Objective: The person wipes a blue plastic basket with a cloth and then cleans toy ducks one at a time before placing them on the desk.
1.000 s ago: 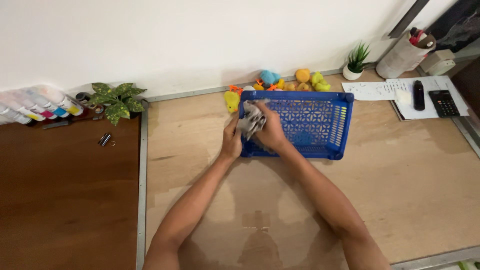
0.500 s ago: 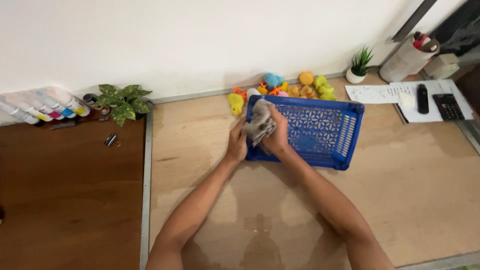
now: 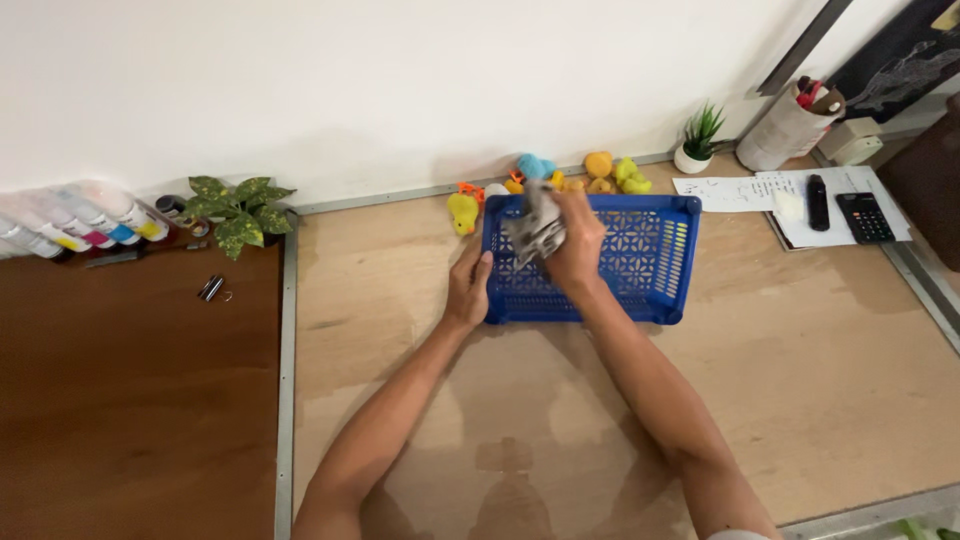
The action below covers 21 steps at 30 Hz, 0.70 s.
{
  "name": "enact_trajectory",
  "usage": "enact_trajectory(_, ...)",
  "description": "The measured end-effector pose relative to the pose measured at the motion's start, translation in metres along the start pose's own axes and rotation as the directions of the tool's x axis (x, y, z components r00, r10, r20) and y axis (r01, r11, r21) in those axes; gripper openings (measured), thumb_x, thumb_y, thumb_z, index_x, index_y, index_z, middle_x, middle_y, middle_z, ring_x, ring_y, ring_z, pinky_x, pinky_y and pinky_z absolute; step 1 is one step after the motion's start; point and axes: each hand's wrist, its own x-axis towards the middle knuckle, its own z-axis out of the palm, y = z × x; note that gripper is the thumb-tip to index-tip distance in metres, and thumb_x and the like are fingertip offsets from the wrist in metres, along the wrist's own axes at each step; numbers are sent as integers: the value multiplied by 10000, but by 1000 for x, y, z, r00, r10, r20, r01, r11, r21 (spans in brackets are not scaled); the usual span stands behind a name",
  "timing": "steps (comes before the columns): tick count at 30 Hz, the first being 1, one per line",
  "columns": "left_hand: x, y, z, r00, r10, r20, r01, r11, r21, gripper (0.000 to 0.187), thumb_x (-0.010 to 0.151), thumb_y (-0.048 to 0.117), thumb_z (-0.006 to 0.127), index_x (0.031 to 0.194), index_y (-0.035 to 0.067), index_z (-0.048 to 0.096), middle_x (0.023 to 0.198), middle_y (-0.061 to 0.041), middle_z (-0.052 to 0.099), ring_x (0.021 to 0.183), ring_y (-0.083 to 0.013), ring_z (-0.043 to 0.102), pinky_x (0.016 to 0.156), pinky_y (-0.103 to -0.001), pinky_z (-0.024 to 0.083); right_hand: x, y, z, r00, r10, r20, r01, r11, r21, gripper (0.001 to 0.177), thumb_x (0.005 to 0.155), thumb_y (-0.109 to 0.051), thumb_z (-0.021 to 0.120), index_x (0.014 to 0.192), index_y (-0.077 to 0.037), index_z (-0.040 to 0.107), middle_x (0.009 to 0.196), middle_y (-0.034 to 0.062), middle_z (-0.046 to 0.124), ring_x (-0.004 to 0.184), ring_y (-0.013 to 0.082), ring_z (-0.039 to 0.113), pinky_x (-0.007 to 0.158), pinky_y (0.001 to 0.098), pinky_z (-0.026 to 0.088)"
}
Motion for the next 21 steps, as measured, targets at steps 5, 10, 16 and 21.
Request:
enact_trajectory(5, 3, 3, -1, 990, 135, -24, -132, 985, 113, 497, 1093, 297, 540, 1450, -48, 541, 1465, -204, 596, 1403, -286, 529, 1182, -383, 384, 6, -13, -1, 991, -65, 116, 74, 994, -78, 453, 757, -12, 775, 1199, -21, 677, 1054, 198, 666, 942, 411, 674, 785, 449, 547)
enact_trajectory(10, 3, 20, -14, 984, 174, -32, -171, 982, 83, 497, 1111, 297, 525, 1483, -33, 530, 1519, -207, 563, 1433, -291, 522, 1211, -393, 386, 16, 7, -17, 995, 77, 67, -66, 986, -154, 420, 786, -7, 785, 1200, -18, 719, 962, 183, 665, 887, 375, 686, 778, 437, 551)
enact_trajectory(16, 6, 37, -2, 999, 44, -5, -44, 999, -17, 565, 1049, 306, 552, 1507, -3, 434, 1505, -189, 498, 1330, -271, 551, 1024, -380, 508, 18, 5, -14, 993, -97, 72, 97, 995, 10, 412, 776, -14, 765, 1175, 7, 666, 1107, 221, 692, 1014, 410, 689, 872, 434, 563)
enact_trajectory(21, 6, 31, -7, 992, 104, -76, -93, 986, 140, 480, 1104, 290, 499, 1483, -5, 514, 1417, -167, 615, 1290, -241, 603, 1068, -363, 496, 11, 25, -15, 999, -8, 49, 12, 997, -76, 408, 762, -22, 770, 1162, 21, 700, 1016, 205, 694, 950, 388, 693, 840, 418, 562)
